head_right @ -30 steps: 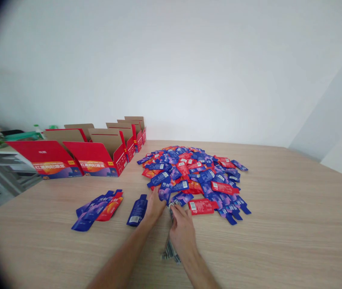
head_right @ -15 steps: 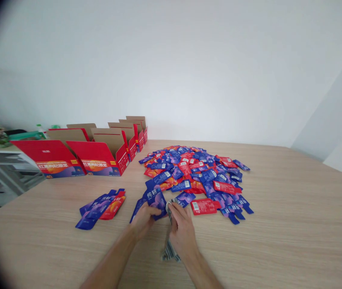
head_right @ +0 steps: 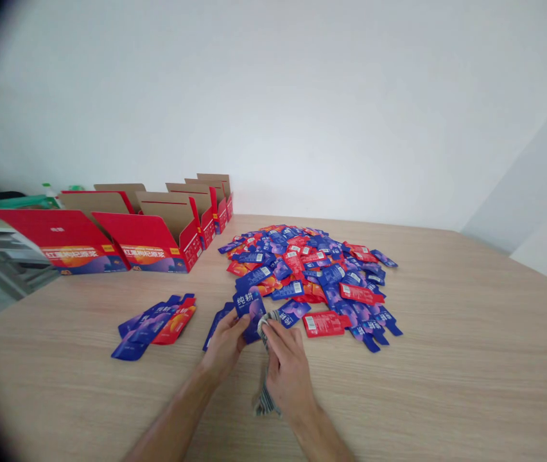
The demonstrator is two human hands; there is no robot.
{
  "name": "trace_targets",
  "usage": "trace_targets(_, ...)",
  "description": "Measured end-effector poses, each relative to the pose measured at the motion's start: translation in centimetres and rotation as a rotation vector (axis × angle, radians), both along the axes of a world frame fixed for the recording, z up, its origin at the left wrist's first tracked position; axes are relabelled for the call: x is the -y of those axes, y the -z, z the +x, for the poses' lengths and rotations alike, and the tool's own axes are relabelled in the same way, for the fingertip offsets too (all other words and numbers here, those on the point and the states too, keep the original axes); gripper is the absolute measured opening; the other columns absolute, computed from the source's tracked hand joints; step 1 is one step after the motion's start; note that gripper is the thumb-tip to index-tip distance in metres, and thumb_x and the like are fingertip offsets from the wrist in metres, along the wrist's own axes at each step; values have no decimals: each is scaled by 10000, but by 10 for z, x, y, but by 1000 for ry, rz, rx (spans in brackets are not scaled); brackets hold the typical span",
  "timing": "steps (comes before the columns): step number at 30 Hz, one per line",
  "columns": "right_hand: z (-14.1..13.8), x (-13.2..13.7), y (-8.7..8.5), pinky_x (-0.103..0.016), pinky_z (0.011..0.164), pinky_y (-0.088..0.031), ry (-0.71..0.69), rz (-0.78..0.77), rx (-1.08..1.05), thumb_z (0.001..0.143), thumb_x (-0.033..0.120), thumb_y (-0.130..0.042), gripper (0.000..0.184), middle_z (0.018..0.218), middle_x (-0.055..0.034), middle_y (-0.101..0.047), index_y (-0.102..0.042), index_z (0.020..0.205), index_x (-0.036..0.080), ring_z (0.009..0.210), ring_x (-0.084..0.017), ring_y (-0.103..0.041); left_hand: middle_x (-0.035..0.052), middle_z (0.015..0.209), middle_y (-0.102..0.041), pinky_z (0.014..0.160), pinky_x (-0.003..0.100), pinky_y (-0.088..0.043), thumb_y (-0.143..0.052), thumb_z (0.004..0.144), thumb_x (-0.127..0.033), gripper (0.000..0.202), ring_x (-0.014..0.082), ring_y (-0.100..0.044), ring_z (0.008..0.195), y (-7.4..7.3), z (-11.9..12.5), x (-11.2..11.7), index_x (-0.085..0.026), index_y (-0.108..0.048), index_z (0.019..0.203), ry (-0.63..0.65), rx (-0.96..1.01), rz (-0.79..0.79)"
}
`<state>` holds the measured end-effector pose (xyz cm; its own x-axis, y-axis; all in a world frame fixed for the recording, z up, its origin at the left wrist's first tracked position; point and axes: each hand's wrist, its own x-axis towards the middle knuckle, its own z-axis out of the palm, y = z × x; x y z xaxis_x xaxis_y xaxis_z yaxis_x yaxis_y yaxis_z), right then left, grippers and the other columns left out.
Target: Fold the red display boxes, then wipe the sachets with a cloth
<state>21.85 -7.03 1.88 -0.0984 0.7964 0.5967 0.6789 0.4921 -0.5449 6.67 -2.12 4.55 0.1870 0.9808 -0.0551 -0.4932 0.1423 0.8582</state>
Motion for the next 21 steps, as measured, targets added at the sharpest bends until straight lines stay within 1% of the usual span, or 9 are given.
trace_targets(3, -3, 3, -3, -433, 968, -493, -105, 17, 117, 844, -9, -400, 602, 1375, -61, -569, -550, 1359, 263, 1159, -222, -553, 90, 1066, -707, 832, 330, -510, -685, 756, -238, 420, 215, -661, 933, -12, 0, 8, -185, -638, 1170, 154, 69, 44)
trace_targets(5, -5, 3, -5, -424, 941, -500, -129, 6, 176, 775, -47, -400, 679, 1387, -51, -565, -549, 1363, 260, 1136, -227, -562, 91, 1101, -702, 842, 335, -507, -664, 759, -196, 456, 223, -659, 961, -19, -1, 11, -205, -624, 1212, 206, 48, 81)
trace_targets(7, -5, 3, -6, -421, 934, -496, -112, -19, 202, 713, -67, -394, 735, 1396, -42, -558, -555, 1359, 244, 1135, -231, -557, 84, 1129, -696, 860, 343, -504, -632, 763, -159, 488, 228, -652, 991, -21, -2, 11, -224, -608, 1246, 228, 22, 126)
trace_targets(10, -5, 2, -6, -429, 956, -473, -77, -54, 214, 646, -73, -386, 791, 1403, -26, -552, -565, 1351, 236, 1186, -237, -525, 83, 1124, -700, 880, 357, -502, -599, 734, -112, 552, 243, -642, 1021, -18, -6, 8, -217, -596, 1275, 235, -22, 161)
trace_targets(12, -4, 2, -6, -433, 963, -465, -59, -68, 214, 624, -69, -385, 807, 1400, -19, -555, -572, 1345, 241, 1200, -239, -516, 81, 1104, -707, 866, 364, -513, -584, 687, -80, 630, 253, -647, 1013, -14, -10, 4, -215, -577, 1302, 242, -36, 137)
trace_targets(15, -2, 2, -6, -416, 931, -479, -14, -86, 218, 617, -69, -384, 823, 1410, -10, -545, -564, 1353, 252, 1129, -230, -548, 72, 1096, -708, 813, 357, -531, -556, 605, -36, 781, 253, -664, 972, -8, -15, 1, -245, -522, 1357, 281, -20, 71)
trace_targets(17, 0, 3, -7, -409, 911, -483, 16, -79, 233, 619, -72, -382, 837, 1431, -6, -523, -542, 1372, 256, 1101, -227, -556, 75, 1088, -710, 784, 341, -532, -550, 574, -30, 826, 249, -673, 940, -6, -17, -1, -245, -509, 1371, 290, -26, 52)
trace_targets(19, 1, 3, -9, -410, 919, -475, 0, -64, 271, 617, -74, -386, 847, 1446, 0, -508, -527, 1385, 254, 1111, -232, -548, 81, 1076, -715, 782, 334, -526, -549, 568, -36, 820, 244, -676, 921, -4, -17, -2, -229, -521, 1365, 289, -58, 60)
trace_targets(21, 1, 3, -11, -406, 944, -462, -66, -66, 316, 599, -73, -399, 861, 1449, 8, -504, -527, 1385, 252, 1139, -236, -534, 82, 1075, -718, 805, 335, -514, -539, 570, -33, 808, 239, -671, 929, -2, -16, -2, -221, -538, 1355, 295, -94, 95)
